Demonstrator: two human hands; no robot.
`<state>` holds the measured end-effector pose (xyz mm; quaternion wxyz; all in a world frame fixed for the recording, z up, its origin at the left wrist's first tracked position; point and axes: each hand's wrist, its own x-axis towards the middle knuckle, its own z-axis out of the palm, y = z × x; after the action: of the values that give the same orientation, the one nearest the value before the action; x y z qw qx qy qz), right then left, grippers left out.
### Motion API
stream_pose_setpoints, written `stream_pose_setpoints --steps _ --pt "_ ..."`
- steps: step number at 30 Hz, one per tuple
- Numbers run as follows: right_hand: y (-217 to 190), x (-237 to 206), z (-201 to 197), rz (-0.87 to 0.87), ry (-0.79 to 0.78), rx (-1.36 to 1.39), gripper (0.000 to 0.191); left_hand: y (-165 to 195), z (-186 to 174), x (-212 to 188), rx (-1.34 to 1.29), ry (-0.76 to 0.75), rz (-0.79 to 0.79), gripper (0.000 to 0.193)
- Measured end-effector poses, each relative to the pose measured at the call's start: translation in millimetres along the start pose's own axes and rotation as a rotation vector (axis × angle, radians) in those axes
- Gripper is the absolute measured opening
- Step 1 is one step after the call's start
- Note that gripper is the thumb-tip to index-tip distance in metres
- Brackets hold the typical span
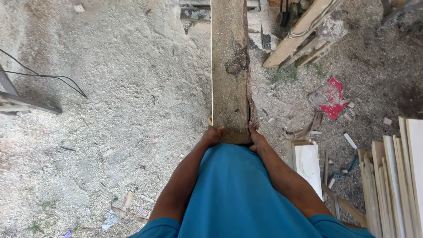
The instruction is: The person carries a long wooden plank across the sawdust-covered workshop floor and positions it near a table saw. They then work at the saw table, moving and setting machine parts and clearing sawdust, before lifting the plank again and holding it upright.
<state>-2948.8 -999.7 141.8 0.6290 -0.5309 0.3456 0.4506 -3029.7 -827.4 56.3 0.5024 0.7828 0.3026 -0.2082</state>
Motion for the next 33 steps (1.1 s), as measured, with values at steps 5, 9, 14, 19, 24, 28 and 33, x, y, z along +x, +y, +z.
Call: stream_pose_setpoints --steps 5,9,14,19,24,28,33 --pt "-8.8 8.2 8.9 -0.002 -0.013 -0.011 0.098 5.4 -8.2 10.9 0.062 -0.015 0.061 0.082" --pt "-13.1 17.9 12.3 0.036 -0.047 0.008 0.101 3.6 -11.7 17.5 -0.032 0.013 -0.009 0.089" --pt "-19.9 26.0 13.6 0.022 -0.02 -0.006 0.102 4.2 -13.9 25.4 -0.02 0.004 -0.02 0.088" --pt "-27.1 32.3 15.8 0.021 -0.029 0.005 0.104 8.1 -17.2 33.7 0.006 0.004 -0.059 0.088" --pt "-35.6 40.2 23.7 0.025 0.034 0.059 0.102 9.2 -28.6 43.3 -0.016 -0.006 -0.044 0.086" --pt "-42.1 45.0 30.0 0.028 0.061 0.065 0.099 12.5 -36.8 50.6 0.0 0.012 -0.076 0.085" --pt "-46.9 50.8 32.8 0.026 0.026 0.11 0.094 14.2 -39.3 57.2 -0.005 -0.006 -0.088 0.083"
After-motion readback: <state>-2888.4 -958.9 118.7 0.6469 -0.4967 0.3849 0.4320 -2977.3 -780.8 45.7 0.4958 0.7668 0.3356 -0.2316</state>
